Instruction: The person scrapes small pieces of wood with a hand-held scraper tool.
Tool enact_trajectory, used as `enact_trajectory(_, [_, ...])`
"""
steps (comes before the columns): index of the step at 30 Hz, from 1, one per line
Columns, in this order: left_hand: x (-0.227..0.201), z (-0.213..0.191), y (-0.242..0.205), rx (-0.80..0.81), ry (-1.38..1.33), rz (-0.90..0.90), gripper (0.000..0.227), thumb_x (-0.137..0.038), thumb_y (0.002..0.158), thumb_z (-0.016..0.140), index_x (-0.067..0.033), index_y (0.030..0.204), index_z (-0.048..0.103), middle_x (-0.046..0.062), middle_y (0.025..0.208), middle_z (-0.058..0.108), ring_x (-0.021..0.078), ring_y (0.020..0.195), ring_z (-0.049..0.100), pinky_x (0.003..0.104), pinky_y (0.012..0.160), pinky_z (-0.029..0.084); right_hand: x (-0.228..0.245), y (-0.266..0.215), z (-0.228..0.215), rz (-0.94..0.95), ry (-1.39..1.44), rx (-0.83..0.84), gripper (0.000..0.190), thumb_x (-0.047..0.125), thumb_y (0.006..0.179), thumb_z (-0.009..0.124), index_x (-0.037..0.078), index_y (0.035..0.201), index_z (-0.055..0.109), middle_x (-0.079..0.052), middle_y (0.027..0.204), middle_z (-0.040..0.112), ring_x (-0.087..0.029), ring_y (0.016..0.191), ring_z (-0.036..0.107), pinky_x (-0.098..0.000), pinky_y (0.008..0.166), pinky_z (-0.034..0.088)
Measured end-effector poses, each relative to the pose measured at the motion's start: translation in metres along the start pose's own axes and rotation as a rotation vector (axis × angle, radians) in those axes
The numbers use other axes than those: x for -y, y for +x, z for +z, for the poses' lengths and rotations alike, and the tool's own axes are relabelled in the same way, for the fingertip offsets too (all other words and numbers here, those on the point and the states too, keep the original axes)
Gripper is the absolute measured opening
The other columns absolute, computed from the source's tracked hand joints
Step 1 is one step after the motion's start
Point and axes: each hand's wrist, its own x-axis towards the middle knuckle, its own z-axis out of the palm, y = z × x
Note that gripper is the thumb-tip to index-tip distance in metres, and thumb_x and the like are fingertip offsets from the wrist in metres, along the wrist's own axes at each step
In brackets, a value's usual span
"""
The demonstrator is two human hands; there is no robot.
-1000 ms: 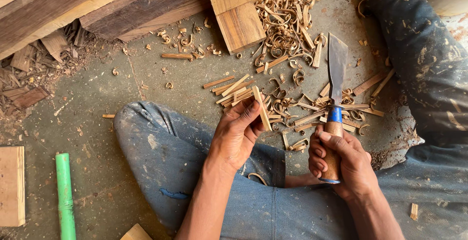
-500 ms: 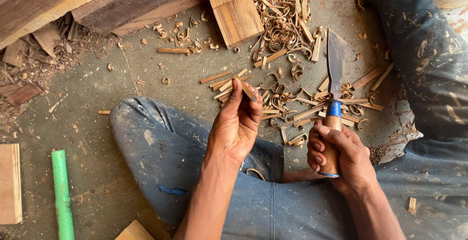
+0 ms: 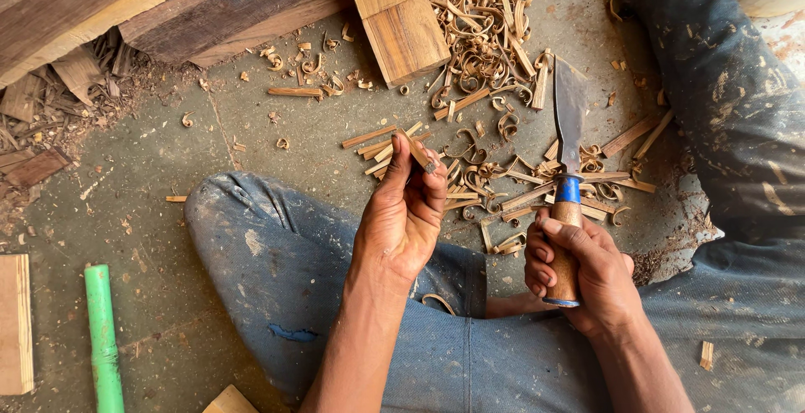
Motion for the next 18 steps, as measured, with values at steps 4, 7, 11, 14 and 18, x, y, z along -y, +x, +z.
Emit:
enact_trajectory(4, [-0.0005,0.0001,-0.0007,-0.023,0.019,0.006,0.023,-0.025,0.092,0.075,-0.0026,0.094,0.071,0.008,0.086,0.070,0.0147,0.081,0.067,0.020,0.070,0.061,-0.0013,-0.0002,-0.0006,-0.008,-0.002,0.011,0.023,0.020,0.097,0.061,0.003,0.109,0.052,-0.004,0.073,0.047,-0.013,0.052,0.048,-0.0301,0.046,0.042])
enact_trajectory(7, [-0.0016,0.0010,-0.0012,0.004,0.019,0.009,0.023,-0.025,0.092,0.076,-0.0024,0.095,0.071,0.008,0.087,0.070,0.0143,0.081,0.067,0.020,0.071,0.061,-0.0024,0.0004,-0.0004,-0.009,-0.001,0.023,0.023,0.020,0.098,0.061,0.003,0.109,0.052,-0.004,0.073,0.047,-0.013,0.053,0.048,-0.0299,0.046,0.042])
enact_trajectory(11, [-0.0020,0.0025,0.0003,-0.020,0.007,-0.002,0.023,-0.025,0.092,0.075,-0.0028,0.094,0.071,0.007,0.087,0.070,0.0144,0.081,0.067,0.019,0.070,0.061,-0.0017,0.0021,-0.0003,0.014,0.015,0.024,0.022,0.021,0.098,0.061,0.003,0.108,0.051,-0.004,0.073,0.047,-0.013,0.053,0.048,-0.0299,0.046,0.042])
enact_trajectory(14, [-0.0020,0.0009,0.0005,-0.023,0.028,0.014,0.024,-0.026,0.093,0.075,-0.0025,0.094,0.071,0.007,0.086,0.069,0.0142,0.081,0.066,0.020,0.070,0.061,-0.0021,0.0023,-0.0006,0.004,-0.006,0.003,0.021,0.020,0.096,0.060,0.004,0.108,0.052,-0.004,0.072,0.047,-0.013,0.052,0.048,-0.0296,0.045,0.042])
enact_trajectory(18, [-0.0029,-0.0015,-0.0007,0.038,-0.007,-0.004,0.023,-0.024,0.095,0.074,-0.0023,0.095,0.070,0.007,0.087,0.069,0.0138,0.081,0.066,0.020,0.072,0.061,-0.0033,0.0017,-0.0011,0.011,-0.004,0.005,0.022,0.021,0.098,0.060,0.004,0.107,0.052,-0.004,0.073,0.047,-0.013,0.052,0.047,-0.0296,0.046,0.041])
